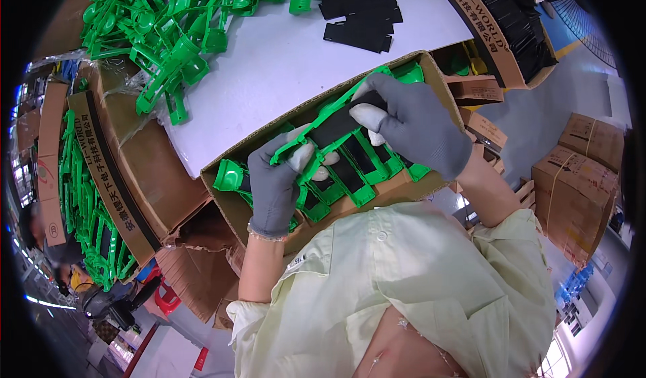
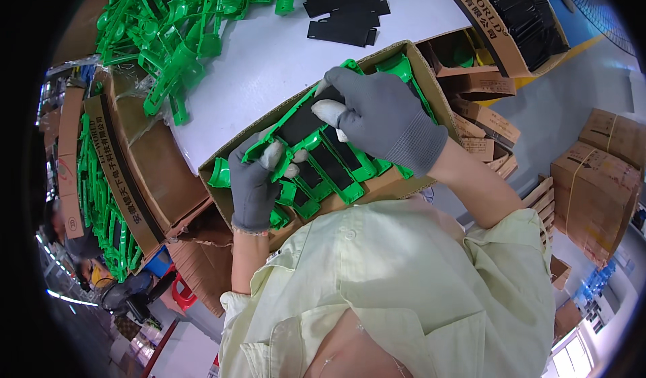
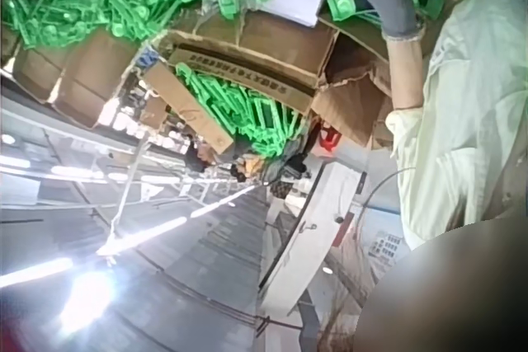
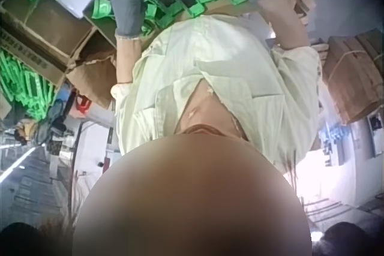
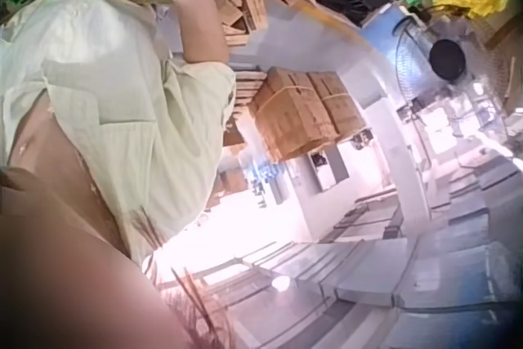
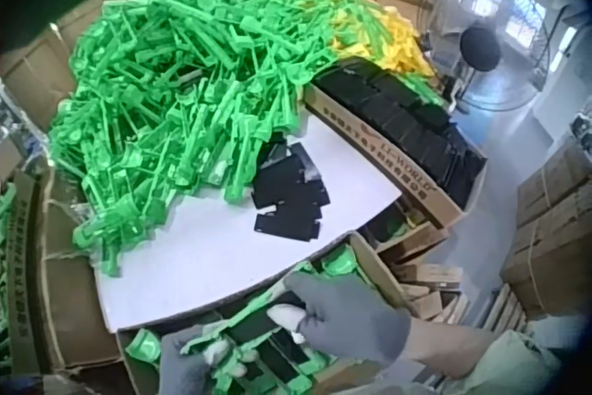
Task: Manually assembling solar flashlight components by inserting solar panels into green plastic frames.
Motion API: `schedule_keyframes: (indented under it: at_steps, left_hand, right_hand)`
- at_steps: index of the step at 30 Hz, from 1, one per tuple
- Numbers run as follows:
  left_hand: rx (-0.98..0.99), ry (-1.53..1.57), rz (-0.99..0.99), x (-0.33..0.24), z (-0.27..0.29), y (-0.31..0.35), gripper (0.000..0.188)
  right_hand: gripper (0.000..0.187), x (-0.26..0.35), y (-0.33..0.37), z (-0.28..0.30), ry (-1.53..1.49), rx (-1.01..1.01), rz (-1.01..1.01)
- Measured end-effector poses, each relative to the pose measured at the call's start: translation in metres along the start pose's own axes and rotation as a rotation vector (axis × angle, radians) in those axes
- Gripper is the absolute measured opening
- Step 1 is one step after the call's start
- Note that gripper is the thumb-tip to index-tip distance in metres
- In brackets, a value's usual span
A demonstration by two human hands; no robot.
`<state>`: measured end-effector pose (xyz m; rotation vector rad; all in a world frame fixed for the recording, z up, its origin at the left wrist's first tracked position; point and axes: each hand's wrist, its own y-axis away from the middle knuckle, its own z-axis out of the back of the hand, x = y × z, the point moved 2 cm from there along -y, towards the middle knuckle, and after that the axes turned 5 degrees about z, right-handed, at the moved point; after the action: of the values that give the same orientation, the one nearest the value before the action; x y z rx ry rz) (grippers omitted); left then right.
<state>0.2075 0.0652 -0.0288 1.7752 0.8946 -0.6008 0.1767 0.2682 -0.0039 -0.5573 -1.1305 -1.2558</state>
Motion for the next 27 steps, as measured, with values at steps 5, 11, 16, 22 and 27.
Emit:
schedule_keyframes:
  at_steps: [5, 11, 16, 22, 27]
  left_hand:
    - [-0.133, -0.113, -0.025, -0.005, -0.008, 0.003, 0.026]
    - [-0.107, -0.204, -0.014, -0.001, -0.002, 0.010, 0.025]
    - [-0.118, -0.229, 0.056, 0.012, 0.011, 0.017, 0.019]
    - [-0.109, -0.334, 0.194, 0.005, 0.027, 0.034, 0.016]
    - [-0.011, -1.058, 0.332, -0.039, 0.062, 0.014, 0.028]
  right_hand:
    - [0.039, 0.005, 0.011, 0.013, 0.611, -0.320, 0.234]
    - [0.037, -0.027, 0.001, 0.017, 0.042, -0.028, 0.353]
    - [0.019, -0.029, 0.024, -0.010, -0.101, 0.089, -0.134]
    - [0.033, -0.048, 0.046, -0.051, 0.366, 0.152, 0.127]
    - [0.057, -0.033, 0.039, -0.054, 0.357, 0.410, 0.159]
